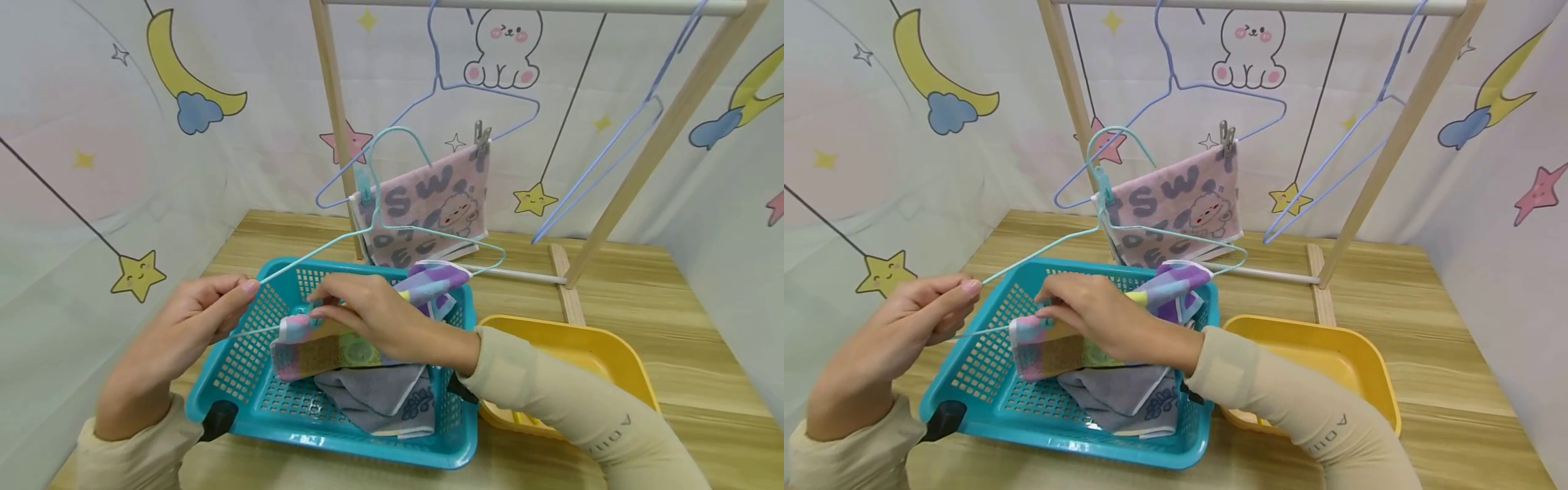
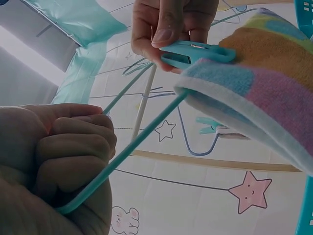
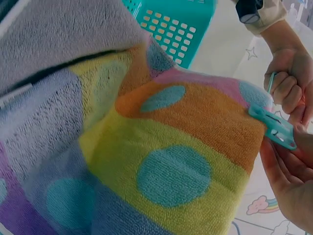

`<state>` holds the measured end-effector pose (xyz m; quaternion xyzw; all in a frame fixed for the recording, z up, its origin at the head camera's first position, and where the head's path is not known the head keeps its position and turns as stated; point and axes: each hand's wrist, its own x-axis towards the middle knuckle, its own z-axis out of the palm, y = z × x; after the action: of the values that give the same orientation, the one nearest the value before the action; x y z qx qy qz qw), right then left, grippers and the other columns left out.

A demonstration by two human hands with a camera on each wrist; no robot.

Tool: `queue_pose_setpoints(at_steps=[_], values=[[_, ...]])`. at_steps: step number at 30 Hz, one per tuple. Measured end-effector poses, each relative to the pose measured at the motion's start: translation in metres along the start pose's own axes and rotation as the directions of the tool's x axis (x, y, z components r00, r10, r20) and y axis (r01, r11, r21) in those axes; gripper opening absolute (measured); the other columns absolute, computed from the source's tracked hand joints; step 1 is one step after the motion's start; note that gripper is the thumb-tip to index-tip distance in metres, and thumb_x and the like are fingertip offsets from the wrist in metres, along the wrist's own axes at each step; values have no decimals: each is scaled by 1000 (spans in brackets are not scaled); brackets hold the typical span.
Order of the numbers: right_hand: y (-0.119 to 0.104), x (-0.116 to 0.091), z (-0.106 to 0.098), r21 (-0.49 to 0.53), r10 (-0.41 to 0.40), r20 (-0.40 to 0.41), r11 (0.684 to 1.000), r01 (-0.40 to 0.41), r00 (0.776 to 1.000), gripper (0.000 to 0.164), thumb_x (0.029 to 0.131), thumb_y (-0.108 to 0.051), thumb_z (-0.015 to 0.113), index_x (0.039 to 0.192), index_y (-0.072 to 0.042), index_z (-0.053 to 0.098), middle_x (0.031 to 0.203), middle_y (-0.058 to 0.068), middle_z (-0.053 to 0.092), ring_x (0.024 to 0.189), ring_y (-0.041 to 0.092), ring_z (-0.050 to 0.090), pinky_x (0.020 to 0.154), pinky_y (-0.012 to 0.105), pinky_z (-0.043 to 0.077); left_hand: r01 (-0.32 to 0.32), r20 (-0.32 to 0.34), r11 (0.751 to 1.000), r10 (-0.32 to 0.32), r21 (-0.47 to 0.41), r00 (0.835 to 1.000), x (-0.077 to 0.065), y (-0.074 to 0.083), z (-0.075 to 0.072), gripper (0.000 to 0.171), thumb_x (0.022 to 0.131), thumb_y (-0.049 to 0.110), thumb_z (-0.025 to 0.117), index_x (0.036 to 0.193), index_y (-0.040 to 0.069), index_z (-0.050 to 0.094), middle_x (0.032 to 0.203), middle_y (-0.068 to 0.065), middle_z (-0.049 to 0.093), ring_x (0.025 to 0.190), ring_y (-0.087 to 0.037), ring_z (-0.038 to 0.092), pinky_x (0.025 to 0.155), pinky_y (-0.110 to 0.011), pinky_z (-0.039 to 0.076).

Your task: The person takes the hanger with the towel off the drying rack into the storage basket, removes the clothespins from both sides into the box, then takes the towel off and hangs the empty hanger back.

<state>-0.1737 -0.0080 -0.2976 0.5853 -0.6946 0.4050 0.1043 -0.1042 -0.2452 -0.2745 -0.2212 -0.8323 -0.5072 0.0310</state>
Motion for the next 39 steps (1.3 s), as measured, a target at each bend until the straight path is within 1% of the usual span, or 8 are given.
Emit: queue_pose_setpoints(at_steps=[3,7,13,16,19,22,30,39], values=[[1,-2,-2,-10,-7,-47,1000,6,999,5,90,-6,57,94,-4,61,89,0,63,84,1,56,74,13,43,-5,-5,1000,5,0,1000,1,-1,0,34,99,8,38,66,9,40,53,-1,28,44,-16,30,38,-27,26],[2,-6,-6,24,5,-84,1000,-3,996,6,90,-6,57,93,-6,62,88,-1,63,85,1,56,77,15,44,1,-11,1000,-1,-4,1000,1,-2,0,35,99,8,38,65,9,39,52,-1,27,44,-16,29,38,-28,26],[2,-11,-17,30,40,-90,999,-37,995,10,90,-7,57,98,-4,62,92,-1,63,89,1,56,79,19,45,32,-13,999,-32,-9,999,0,0,0,36,100,10,37,64,9,37,52,0,27,43,-17,29,37,-29,26],[2,-16,-23,23,69,-73,997,-68,995,18,89,-10,59,106,-3,59,97,1,62,91,4,57,80,19,45,23,-11,1000,-23,-11,1000,0,0,-1,35,100,9,37,65,8,37,52,0,26,43,-16,28,37,-29,26],[5,-24,-28,35,104,-56,994,-102,993,26,88,-12,62,112,-3,57,100,2,61,92,7,58,81,20,46,15,-11,1000,-15,-12,1000,0,0,-1,35,100,8,37,65,9,38,52,0,26,43,-16,28,38,-28,26],[9,-33,-33,42,136,-56,990,-134,989,28,88,-13,62,114,-4,56,102,2,61,92,9,59,81,23,47,3,-8,1000,-3,-13,1000,0,-2,-1,34,99,7,37,65,9,38,52,-1,27,43,-16,28,38,-28,25],[22,-60,-43,9,176,-99,984,-176,979,28,84,-13,67,111,-7,60,95,2,63,81,12,60,70,29,50,-15,-2,1000,15,-14,1000,0,-5,-1,34,99,5,37,66,8,39,52,-1,26,42,-15,27,37,-27,25],[28,-87,-58,-81,216,-117,971,-226,969,29,83,-17,68,110,-11,61,95,-2,62,77,8,55,68,21,47,31,-11,1000,-31,-1,999,1,-2,0,35,100,9,36,65,8,38,52,0,27,43,-16,28,37,-28,25]])
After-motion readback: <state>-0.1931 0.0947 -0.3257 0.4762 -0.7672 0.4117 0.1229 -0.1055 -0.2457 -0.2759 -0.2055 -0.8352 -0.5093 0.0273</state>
